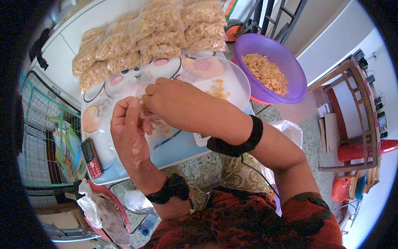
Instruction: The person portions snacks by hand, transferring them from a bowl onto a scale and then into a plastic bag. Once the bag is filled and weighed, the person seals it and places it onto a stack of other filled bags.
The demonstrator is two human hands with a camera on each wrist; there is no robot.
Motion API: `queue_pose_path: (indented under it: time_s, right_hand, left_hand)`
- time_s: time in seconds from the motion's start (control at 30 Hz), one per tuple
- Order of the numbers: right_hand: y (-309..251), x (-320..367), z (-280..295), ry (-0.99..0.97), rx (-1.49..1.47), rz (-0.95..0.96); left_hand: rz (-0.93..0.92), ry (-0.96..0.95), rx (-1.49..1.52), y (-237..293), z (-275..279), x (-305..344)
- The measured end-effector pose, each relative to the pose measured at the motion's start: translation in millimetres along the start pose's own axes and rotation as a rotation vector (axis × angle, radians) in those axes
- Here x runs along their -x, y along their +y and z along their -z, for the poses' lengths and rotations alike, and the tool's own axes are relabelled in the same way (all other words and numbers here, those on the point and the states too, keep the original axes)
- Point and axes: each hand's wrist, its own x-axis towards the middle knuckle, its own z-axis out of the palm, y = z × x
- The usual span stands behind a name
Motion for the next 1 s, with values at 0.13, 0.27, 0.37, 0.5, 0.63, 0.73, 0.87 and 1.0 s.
queue_pose_path:
  time_s: [0.13,0.27,0.37,0.5,0.63,0.73,0.87,1.0]
  right_hand:
    - [10,4,13,0.224,-0.036,0.093]
    - [30,32,59,0.127,-0.105,-0.262]
    - [38,56,74,-0.161,0.008,-0.551]
    - [52,83,52,-0.298,0.080,-0.474]
    - [55,82,37,-0.355,0.094,-0.484]
    - [63,76,28,-0.327,0.142,-0.511]
    - [72,79,30,-0.114,-0.008,-0.513]
    - [65,86,43,-0.123,0.065,-0.567]
  left_hand:
    - [-0.015,0.052,0.061,-1,9,-6]
    - [-0.006,0.088,0.063,0,8,-6]
    - [-0.006,0.070,0.077,-2,7,-6]
    - [-0.009,0.056,0.059,-5,8,-7]
    - [0.004,0.052,0.046,-4,4,-6]
    - [0.000,0.061,0.037,-6,4,-7]
    - [-0.007,0.060,0.027,-7,3,-8]
    - [-0.009,0.072,0.031,-6,2,-8]
